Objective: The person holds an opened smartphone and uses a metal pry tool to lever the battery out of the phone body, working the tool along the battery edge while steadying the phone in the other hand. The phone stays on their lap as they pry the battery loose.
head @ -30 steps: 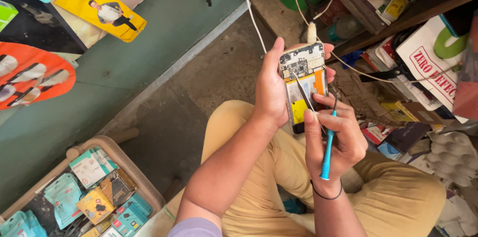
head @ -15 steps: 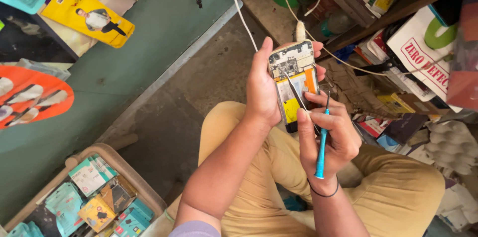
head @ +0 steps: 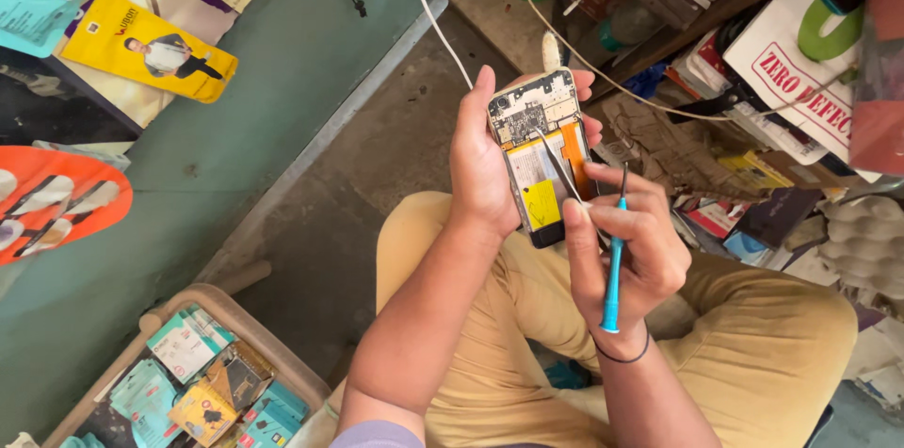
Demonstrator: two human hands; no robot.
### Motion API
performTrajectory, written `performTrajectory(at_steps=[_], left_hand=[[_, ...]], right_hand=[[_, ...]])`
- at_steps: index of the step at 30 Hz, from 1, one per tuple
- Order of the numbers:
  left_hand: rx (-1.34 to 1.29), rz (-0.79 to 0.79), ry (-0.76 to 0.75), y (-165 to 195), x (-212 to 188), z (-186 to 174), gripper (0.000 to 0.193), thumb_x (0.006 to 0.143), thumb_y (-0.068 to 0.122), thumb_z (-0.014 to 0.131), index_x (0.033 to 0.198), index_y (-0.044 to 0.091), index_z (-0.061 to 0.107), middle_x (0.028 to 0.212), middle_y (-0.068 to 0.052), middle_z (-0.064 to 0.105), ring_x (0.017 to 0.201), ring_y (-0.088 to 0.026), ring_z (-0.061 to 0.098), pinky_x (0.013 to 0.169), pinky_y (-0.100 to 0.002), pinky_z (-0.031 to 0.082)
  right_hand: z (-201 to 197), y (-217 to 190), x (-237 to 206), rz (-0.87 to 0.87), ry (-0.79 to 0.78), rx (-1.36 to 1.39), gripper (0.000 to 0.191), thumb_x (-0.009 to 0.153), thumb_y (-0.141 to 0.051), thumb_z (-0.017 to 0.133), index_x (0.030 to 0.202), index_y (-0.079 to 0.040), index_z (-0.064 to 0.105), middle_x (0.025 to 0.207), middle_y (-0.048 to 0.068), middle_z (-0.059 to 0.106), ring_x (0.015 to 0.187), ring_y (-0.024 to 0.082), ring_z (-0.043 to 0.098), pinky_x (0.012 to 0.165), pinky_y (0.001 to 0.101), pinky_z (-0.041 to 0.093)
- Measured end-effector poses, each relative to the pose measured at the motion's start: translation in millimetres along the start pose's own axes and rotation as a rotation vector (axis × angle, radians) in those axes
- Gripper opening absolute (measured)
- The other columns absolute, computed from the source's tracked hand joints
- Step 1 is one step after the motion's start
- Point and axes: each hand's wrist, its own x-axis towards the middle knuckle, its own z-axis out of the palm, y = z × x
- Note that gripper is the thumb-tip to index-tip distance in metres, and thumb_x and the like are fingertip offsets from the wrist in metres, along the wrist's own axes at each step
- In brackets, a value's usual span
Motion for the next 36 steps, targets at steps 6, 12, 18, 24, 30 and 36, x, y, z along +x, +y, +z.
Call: performTrajectory(at_steps=[6,12,18,24,30,36], left_hand=[[-0.01,-0.033,-0.009,0.1,-0.7,0.7,0.075,0.114,0.056,0.033,0.134,-0.011,0.059,0.117,-0.018,0.066,0.097,-0.031,0.069,0.083,-0.043,0.06],[-0.021,-0.041,-0.018,-0.6,-0.4,-0.6,0.077,0.114,0.057,0.033,0.135,-0.012,0.059,0.118,-0.019,0.066,0.098,-0.031,0.069,0.084,-0.042,0.06],[-0.017,-0.043,-0.011,-1.4,-0.3,-1.1,0.076,0.113,0.057,0.033,0.135,-0.011,0.059,0.119,-0.018,0.066,0.098,-0.031,0.068,0.085,-0.042,0.059],[0.002,-0.029,0.002,-1.9,0.1,-0.9,0.076,0.114,0.057,0.033,0.134,-0.011,0.059,0.121,-0.019,0.066,0.097,-0.031,0.068,0.087,-0.042,0.058],[-0.005,-0.034,-0.004,-2.4,0.8,-1.5,0.077,0.113,0.058,0.032,0.135,-0.011,0.059,0.122,-0.019,0.065,0.098,-0.031,0.069,0.088,-0.042,0.058],[0.007,-0.029,-0.002,-2.1,0.5,-1.4,0.077,0.114,0.057,0.032,0.134,-0.011,0.06,0.123,-0.019,0.065,0.098,-0.03,0.069,0.088,-0.042,0.058]], right_hand=[[-2.8,1.7,-0.4,-0.023,-0.019,-0.053,0.017,0.095,0.004,0.078,0.092,0.0,0.062,0.086,0.01,0.065,0.097,0.032,0.073,0.091,0.0377,0.06],[-4.5,0.4,-1.4,-0.029,-0.028,-0.063,0.018,0.097,0.004,0.078,0.093,-0.001,0.062,0.088,0.01,0.066,0.096,0.03,0.072,0.096,0.0394,0.061],[-5.6,-1.1,-2.9,-0.034,-0.039,-0.12,0.017,0.093,0.005,0.08,0.093,-0.001,0.064,0.09,0.012,0.067,0.104,0.035,0.072,0.092,0.0387,0.058],[-6.2,-0.5,-4.7,-0.078,-0.048,-0.164,0.016,0.094,0.002,0.079,0.094,-0.002,0.064,0.09,0.011,0.067,0.107,0.034,0.072,0.108,0.0492,0.054],[-6.4,0.8,-5.9,-0.08,-0.047,-0.166,0.016,0.093,0.001,0.08,0.094,-0.003,0.065,0.09,0.011,0.067,0.107,0.034,0.072,0.107,0.0501,0.054],[-7.5,2.9,-7.7,-0.081,-0.055,-0.165,0.016,0.093,0.001,0.08,0.094,-0.003,0.064,0.09,0.01,0.067,0.107,0.035,0.072,0.107,0.0501,0.054]])
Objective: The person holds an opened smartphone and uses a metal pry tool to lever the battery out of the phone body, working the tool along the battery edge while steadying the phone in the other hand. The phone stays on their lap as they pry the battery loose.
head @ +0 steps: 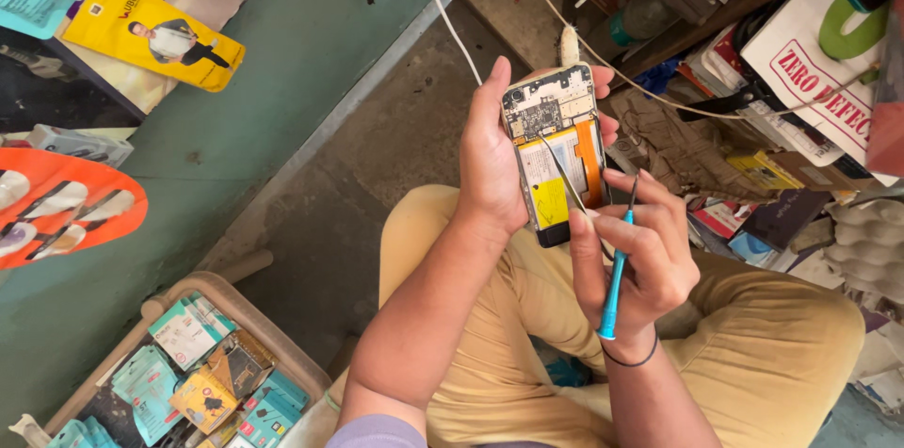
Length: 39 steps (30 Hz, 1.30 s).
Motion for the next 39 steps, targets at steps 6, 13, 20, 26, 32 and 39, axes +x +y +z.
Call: performTrajectory(at_steps=[6,13,20,26,32,39], left_hand=[[0.013,0.004,0.002,1,0,0,0.077,0.113,0.057,0.033,0.134,-0.012,0.06,0.123,-0.02,0.066,0.098,-0.031,0.069,0.091,-0.043,0.057],[-0.018,0.006,-0.038,-1,0,0,0.076,0.115,0.056,0.033,0.131,-0.014,0.06,0.123,-0.02,0.067,0.099,-0.031,0.069,0.093,-0.043,0.057],[-0.046,0.005,-0.045,-2,1,-2,0.075,0.117,0.055,0.032,0.129,-0.013,0.061,0.124,-0.019,0.067,0.099,-0.03,0.07,0.094,-0.043,0.057],[-0.05,0.007,-0.055,-4,2,-5,0.072,0.117,0.053,0.031,0.129,-0.012,0.061,0.127,-0.02,0.066,0.099,-0.03,0.07,0.095,-0.044,0.057],[-0.067,0.001,-0.038,-7,5,-6,0.071,0.117,0.053,0.031,0.128,-0.01,0.061,0.132,-0.021,0.066,0.099,-0.032,0.07,0.094,-0.045,0.058],[-0.047,0.025,-0.039,-9,5,-8,0.069,0.118,0.052,0.03,0.128,-0.009,0.062,0.134,-0.022,0.065,0.1,-0.033,0.07,0.095,-0.046,0.058]], right_hand=[[-1,10,-6,0.09,0.081,0.16,0.013,0.101,-0.001,0.076,0.101,-0.001,0.063,0.088,0.012,0.068,0.106,0.031,0.073,0.108,0.0473,0.058],[-4,17,-13,0.1,0.1,0.202,0.016,0.104,-0.003,0.075,0.101,0.0,0.059,0.09,0.013,0.068,0.107,0.032,0.073,0.105,0.0441,0.055],[-7,13,-14,0.082,0.088,0.01,0.008,0.105,0.001,0.075,0.112,-0.001,0.071,0.088,0.011,0.066,0.083,0.019,0.063,0.078,0.0271,0.049],[-15,14,-10,0.09,0.054,-0.059,0.018,0.106,0.002,0.076,0.124,-0.001,0.074,0.086,0.008,0.061,0.076,0.017,0.056,0.072,0.0253,0.045],[-16,6,-5,0.028,-0.033,-0.076,0.024,0.1,0.006,0.076,0.123,-0.001,0.074,0.08,0.007,0.056,0.068,0.019,0.05,0.065,0.0281,0.042],[-9,-4,1,-0.023,-0.095,-0.091,0.029,0.094,0.009,0.075,0.121,-0.001,0.074,0.075,0.008,0.05,0.063,0.021,0.046,0.061,0.0306,0.04]])
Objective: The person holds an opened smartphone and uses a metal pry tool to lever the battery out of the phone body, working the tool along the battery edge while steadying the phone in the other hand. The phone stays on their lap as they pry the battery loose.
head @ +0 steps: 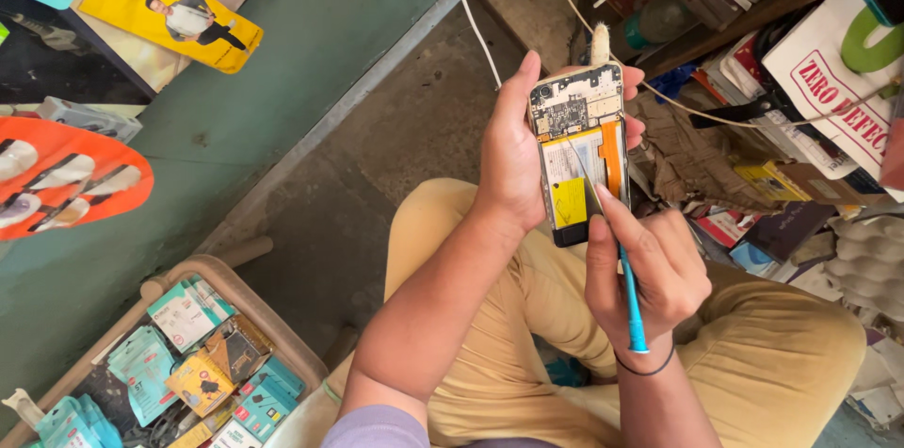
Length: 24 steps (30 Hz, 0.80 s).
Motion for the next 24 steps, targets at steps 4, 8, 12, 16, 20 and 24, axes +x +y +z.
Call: performTrajectory(at_steps=[4,8,12,16,20,24], left_hand=[[0.018,0.011,-0.002,-0.2,-0.2,-0.2,0.07,0.118,0.052,0.03,0.128,-0.009,0.062,0.134,-0.022,0.065,0.101,-0.032,0.07,0.095,-0.046,0.058],[0.003,0.015,-0.006,-0.7,-0.4,-0.5,0.07,0.119,0.052,0.03,0.128,-0.009,0.062,0.131,-0.022,0.065,0.101,-0.032,0.07,0.096,-0.046,0.058],[0.004,0.01,-0.013,-0.5,-0.4,-0.9,0.07,0.119,0.052,0.03,0.128,-0.009,0.062,0.129,-0.022,0.065,0.101,-0.032,0.07,0.096,-0.046,0.058],[0.033,0.02,-0.003,-0.2,-0.5,-0.7,0.07,0.119,0.052,0.03,0.128,-0.009,0.062,0.129,-0.022,0.065,0.101,-0.032,0.07,0.096,-0.046,0.058],[0.036,0.026,-0.005,-0.4,-0.7,-0.5,0.07,0.119,0.052,0.03,0.128,-0.009,0.062,0.129,-0.022,0.065,0.101,-0.032,0.07,0.096,-0.045,0.058],[0.026,0.015,-0.002,-0.6,-0.3,-0.3,0.07,0.118,0.053,0.029,0.128,-0.009,0.062,0.128,-0.022,0.066,0.101,-0.032,0.07,0.096,-0.045,0.058]], right_hand=[[1.8,-0.6,-0.3,-0.002,-0.012,0.016,0.029,0.093,0.009,0.075,0.12,0.0,0.074,0.073,0.008,0.05,0.067,0.022,0.045,0.059,0.0315,0.04],[2.8,-0.2,-2.7,0.012,0.003,0.024,0.027,0.097,0.009,0.074,0.122,0.0,0.073,0.076,0.008,0.052,0.065,0.021,0.046,0.06,0.0309,0.04],[3.2,0.4,-3.3,0.013,-0.012,0.009,0.027,0.096,0.008,0.074,0.121,0.001,0.073,0.074,0.009,0.051,0.067,0.023,0.046,0.06,0.0311,0.04],[4.1,-1.2,-2.9,0.017,-0.007,0.027,0.027,0.095,0.009,0.074,0.12,0.001,0.073,0.073,0.008,0.051,0.066,0.022,0.045,0.059,0.0308,0.039],[3.9,-3.1,-1.8,0.011,-0.014,0.022,0.028,0.094,0.009,0.074,0.12,0.0,0.073,0.073,0.008,0.051,0.065,0.022,0.045,0.059,0.0307,0.04],[3.8,-4.4,-1.1,0.024,-0.007,0.02,0.027,0.094,0.009,0.075,0.12,0.001,0.074,0.072,0.008,0.051,0.065,0.021,0.044,0.058,0.0308,0.038]])
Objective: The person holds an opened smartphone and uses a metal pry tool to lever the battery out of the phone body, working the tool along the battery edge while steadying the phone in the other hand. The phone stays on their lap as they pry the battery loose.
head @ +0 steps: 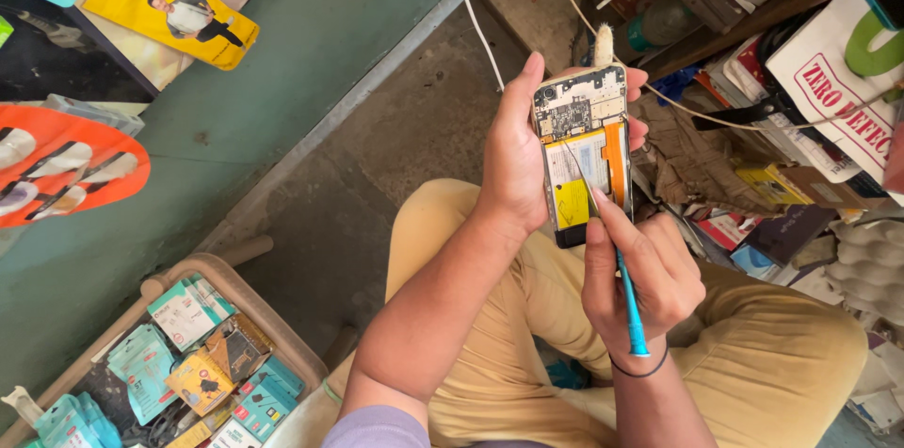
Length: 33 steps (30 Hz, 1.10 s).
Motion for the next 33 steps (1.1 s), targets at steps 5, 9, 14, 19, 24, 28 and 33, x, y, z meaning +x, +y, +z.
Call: performTrajectory(at_steps=[5,9,14,19,24,28,33], left_hand=[[0.003,0.002,0.003,0.0,0.7,0.5,0.07,0.118,0.053,0.03,0.127,-0.009,0.062,0.131,-0.022,0.066,0.1,-0.032,0.07,0.095,-0.045,0.058],[-0.008,0.005,0.01,0.4,-0.3,0.3,0.069,0.118,0.052,0.03,0.127,-0.009,0.062,0.129,-0.022,0.065,0.1,-0.032,0.07,0.094,-0.045,0.058],[-0.022,0.005,-0.007,-0.2,0.2,0.0,0.069,0.119,0.052,0.03,0.126,-0.009,0.063,0.13,-0.022,0.065,0.1,-0.032,0.07,0.095,-0.044,0.059],[-0.03,0.01,-0.012,-0.3,-0.5,0.2,0.068,0.119,0.051,0.031,0.126,-0.009,0.062,0.13,-0.023,0.065,0.1,-0.032,0.07,0.094,-0.044,0.058],[-0.033,0.005,-0.007,0.5,0.0,-0.1,0.068,0.119,0.051,0.031,0.126,-0.009,0.062,0.129,-0.023,0.065,0.1,-0.032,0.07,0.094,-0.044,0.058],[-0.03,0.002,0.001,-0.3,0.3,-0.4,0.069,0.118,0.052,0.031,0.127,-0.009,0.062,0.134,-0.023,0.065,0.099,-0.032,0.07,0.093,-0.044,0.058],[-0.031,0.012,-0.016,0.3,0.1,-1.4,0.069,0.12,0.051,0.031,0.126,-0.01,0.062,0.13,-0.023,0.065,0.1,-0.032,0.07,0.093,-0.044,0.058]], right_hand=[[0.5,-0.7,-0.1,-0.008,-0.008,0.005,0.028,0.094,0.01,0.074,0.12,0.001,0.073,0.072,0.008,0.049,0.064,0.021,0.044,0.057,0.0306,0.038],[0.9,-0.6,-0.2,-0.009,0.01,0.013,0.027,0.097,0.009,0.074,0.123,0.0,0.073,0.076,0.008,0.052,0.062,0.02,0.046,0.059,0.0302,0.039],[1.5,-0.3,-0.1,-0.014,-0.002,0.007,0.027,0.094,0.01,0.074,0.12,0.001,0.073,0.072,0.008,0.049,0.064,0.022,0.044,0.057,0.0308,0.038],[1.6,-0.8,0.0,-0.018,0.0,0.017,0.027,0.094,0.01,0.074,0.12,0.002,0.073,0.072,0.008,0.049,0.064,0.022,0.044,0.057,0.031,0.038],[1.3,-2.0,-0.5,-0.023,0.004,0.025,0.027,0.098,0.009,0.073,0.123,0.001,0.072,0.077,0.009,0.053,0.063,0.021,0.047,0.06,0.0307,0.04],[1.6,-1.8,-0.8,-0.009,-0.002,0.007,0.027,0.093,0.01,0.073,0.119,0.002,0.073,0.072,0.009,0.05,0.064,0.023,0.045,0.06,0.0332,0.039],[3.0,-0.8,-0.7,-0.018,0.008,0.021,0.027,0.095,0.01,0.074,0.12,0.001,0.072,0.074,0.009,0.052,0.066,0.023,0.046,0.059,0.0315,0.039]])
